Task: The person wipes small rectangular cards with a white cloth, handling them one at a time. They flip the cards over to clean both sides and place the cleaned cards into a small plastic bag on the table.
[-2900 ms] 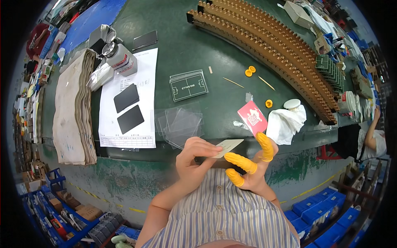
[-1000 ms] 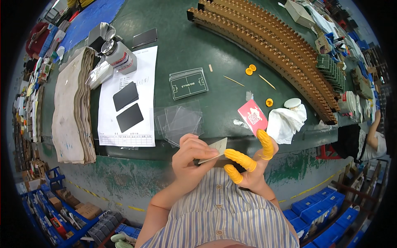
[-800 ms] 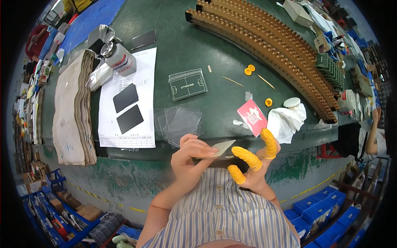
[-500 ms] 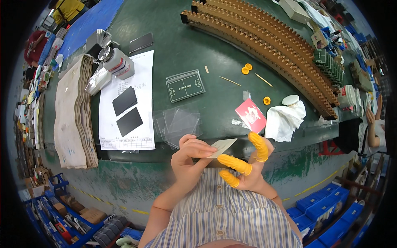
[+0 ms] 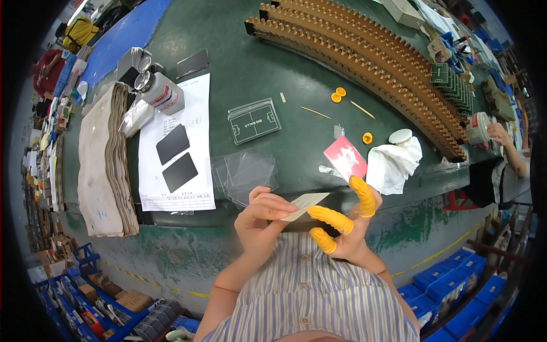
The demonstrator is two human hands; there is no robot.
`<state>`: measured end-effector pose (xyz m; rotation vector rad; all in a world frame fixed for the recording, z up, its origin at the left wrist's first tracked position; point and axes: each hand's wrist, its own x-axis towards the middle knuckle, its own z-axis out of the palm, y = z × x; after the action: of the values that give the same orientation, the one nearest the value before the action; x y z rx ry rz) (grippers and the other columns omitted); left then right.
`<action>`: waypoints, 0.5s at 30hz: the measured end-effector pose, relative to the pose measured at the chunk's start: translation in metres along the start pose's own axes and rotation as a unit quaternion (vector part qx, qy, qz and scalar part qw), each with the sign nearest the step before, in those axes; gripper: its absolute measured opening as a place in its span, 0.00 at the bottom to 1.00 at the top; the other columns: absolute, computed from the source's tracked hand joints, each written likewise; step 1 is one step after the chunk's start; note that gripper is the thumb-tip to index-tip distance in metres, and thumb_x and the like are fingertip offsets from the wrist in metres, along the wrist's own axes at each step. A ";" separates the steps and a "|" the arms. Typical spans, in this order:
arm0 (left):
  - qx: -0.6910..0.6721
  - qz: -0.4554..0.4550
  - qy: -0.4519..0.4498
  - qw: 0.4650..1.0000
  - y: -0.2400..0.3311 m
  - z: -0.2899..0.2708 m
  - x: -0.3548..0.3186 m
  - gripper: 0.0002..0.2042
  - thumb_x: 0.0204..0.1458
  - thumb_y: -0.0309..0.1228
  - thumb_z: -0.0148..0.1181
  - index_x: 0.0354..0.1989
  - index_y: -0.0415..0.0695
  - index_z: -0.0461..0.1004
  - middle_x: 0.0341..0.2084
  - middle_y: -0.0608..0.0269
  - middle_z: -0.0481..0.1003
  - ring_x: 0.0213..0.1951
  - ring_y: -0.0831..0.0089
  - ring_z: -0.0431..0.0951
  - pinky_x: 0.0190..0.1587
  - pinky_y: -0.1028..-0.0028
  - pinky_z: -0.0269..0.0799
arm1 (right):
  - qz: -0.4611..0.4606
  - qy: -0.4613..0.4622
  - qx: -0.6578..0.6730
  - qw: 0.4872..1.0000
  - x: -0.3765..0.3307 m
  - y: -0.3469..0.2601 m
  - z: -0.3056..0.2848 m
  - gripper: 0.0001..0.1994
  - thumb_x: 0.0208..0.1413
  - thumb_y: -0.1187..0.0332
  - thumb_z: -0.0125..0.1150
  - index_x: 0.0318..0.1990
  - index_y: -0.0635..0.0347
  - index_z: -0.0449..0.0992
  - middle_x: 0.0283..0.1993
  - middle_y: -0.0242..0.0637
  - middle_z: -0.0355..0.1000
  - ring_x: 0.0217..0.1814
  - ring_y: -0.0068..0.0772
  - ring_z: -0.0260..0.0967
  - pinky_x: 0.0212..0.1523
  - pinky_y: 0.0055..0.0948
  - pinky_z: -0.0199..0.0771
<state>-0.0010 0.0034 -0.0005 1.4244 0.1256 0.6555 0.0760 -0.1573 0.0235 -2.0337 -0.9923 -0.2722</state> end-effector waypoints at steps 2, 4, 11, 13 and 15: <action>0.000 -0.002 -0.002 1.000 0.000 -0.001 0.000 0.09 0.42 0.16 0.63 0.25 0.46 0.72 0.31 0.61 0.79 0.37 0.73 0.76 0.58 0.64 0.51 | -0.001 0.003 0.006 1.000 -0.001 0.001 0.002 0.17 0.41 0.54 0.66 0.41 0.42 0.80 0.58 0.44 0.57 0.56 0.46 0.45 0.55 0.39 0.50; -0.005 -0.002 -0.001 1.000 -0.001 -0.001 0.000 0.09 0.42 0.16 0.63 0.25 0.46 0.72 0.31 0.61 0.79 0.37 0.73 0.76 0.58 0.64 0.51 | -0.007 0.001 0.005 1.000 -0.001 0.001 0.002 0.17 0.41 0.55 0.66 0.41 0.42 0.80 0.58 0.43 0.56 0.56 0.46 0.45 0.55 0.38 0.51; -0.017 -0.008 0.004 1.000 -0.001 0.000 -0.001 0.09 0.42 0.17 0.63 0.24 0.46 0.72 0.31 0.61 0.79 0.37 0.73 0.77 0.58 0.63 0.51 | -0.019 -0.011 0.012 1.000 0.001 -0.006 0.003 0.16 0.40 0.55 0.67 0.41 0.40 0.80 0.58 0.41 0.56 0.56 0.44 0.45 0.55 0.37 0.51; -0.021 -0.010 0.004 1.000 -0.001 0.000 -0.001 0.09 0.41 0.17 0.63 0.23 0.46 0.72 0.30 0.61 0.79 0.37 0.72 0.77 0.58 0.63 0.52 | -0.031 -0.012 0.026 0.999 0.001 -0.008 0.005 0.17 0.41 0.55 0.67 0.42 0.39 0.80 0.57 0.39 0.56 0.56 0.43 0.45 0.55 0.36 0.52; -0.027 -0.011 0.004 1.000 -0.002 0.000 -0.002 0.09 0.41 0.17 0.63 0.23 0.46 0.72 0.30 0.60 0.79 0.37 0.72 0.77 0.57 0.63 0.53 | -0.043 -0.008 0.042 0.998 -0.002 -0.009 0.008 0.17 0.41 0.55 0.67 0.43 0.39 0.79 0.56 0.38 0.55 0.56 0.42 0.45 0.54 0.35 0.52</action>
<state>-0.0019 0.0028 -0.0029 1.3680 0.1287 0.6413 0.0667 -0.1491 0.0225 -1.9220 -1.0855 -0.2561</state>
